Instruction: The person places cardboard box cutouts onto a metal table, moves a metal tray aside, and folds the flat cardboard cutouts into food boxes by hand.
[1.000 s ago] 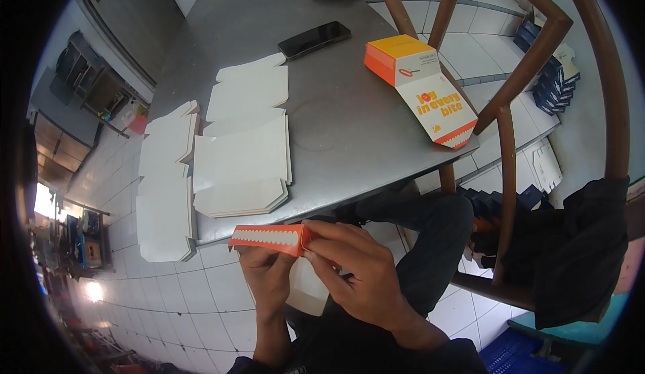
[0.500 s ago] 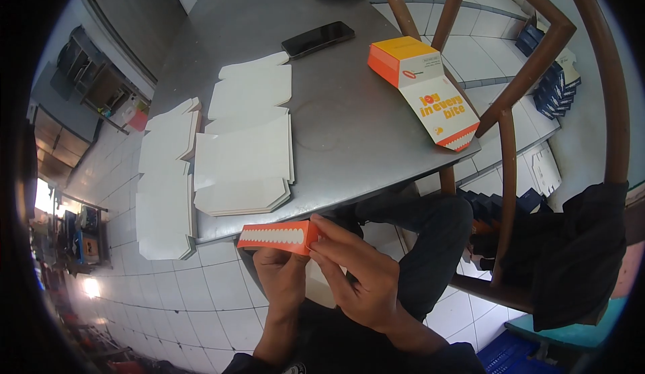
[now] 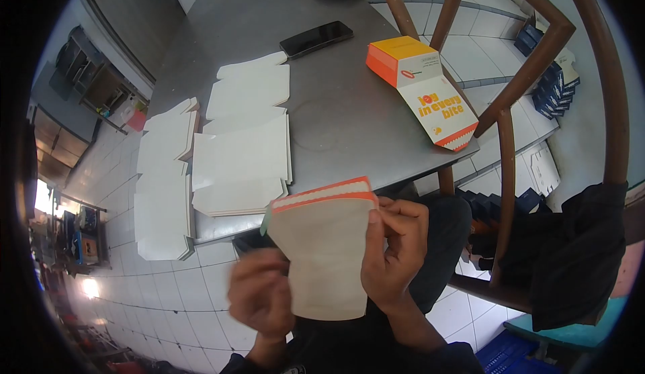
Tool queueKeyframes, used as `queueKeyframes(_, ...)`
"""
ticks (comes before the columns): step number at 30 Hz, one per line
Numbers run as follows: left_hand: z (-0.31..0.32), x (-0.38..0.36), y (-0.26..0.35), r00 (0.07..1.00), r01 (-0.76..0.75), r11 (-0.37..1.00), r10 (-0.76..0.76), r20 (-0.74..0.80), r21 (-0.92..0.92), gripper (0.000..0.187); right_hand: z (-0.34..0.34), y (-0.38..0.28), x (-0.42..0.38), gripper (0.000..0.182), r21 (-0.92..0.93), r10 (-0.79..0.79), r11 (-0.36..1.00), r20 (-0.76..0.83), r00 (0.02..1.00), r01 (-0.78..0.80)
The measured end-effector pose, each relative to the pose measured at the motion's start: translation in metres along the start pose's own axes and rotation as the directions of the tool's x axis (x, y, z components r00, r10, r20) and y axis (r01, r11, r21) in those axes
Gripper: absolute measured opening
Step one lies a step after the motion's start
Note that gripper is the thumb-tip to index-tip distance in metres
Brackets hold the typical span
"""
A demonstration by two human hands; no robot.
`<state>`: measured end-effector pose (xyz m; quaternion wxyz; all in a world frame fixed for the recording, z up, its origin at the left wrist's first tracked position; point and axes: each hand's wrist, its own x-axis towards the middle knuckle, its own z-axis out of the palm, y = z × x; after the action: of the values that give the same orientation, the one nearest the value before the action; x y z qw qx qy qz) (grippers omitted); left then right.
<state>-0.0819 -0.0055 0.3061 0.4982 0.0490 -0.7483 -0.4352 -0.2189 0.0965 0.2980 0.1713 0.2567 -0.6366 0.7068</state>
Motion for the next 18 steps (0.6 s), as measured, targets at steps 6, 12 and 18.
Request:
queueKeyframes(6,0.002,0.021,-0.013,0.901,0.422,0.896,-0.432,0.049,0.139,0.06,-0.002,-0.005,-0.001,0.018,-0.181,-0.022,0.982,0.177,0.984,0.055)
queueKeyframes(12,0.029,0.013,-0.013,0.995,0.08,0.934,-0.095,0.027,0.349,0.054,-0.007,-0.06,-0.005,0.025,0.119,0.247,0.94,0.405,0.88,-0.319)
queueKeyframes(18,0.031,0.003,-0.019,0.993,0.114,0.924,-0.119,-0.007,0.365,0.06,0.001,-0.053,-0.007,0.018,0.251,0.482,0.761,0.398,0.78,-0.598)
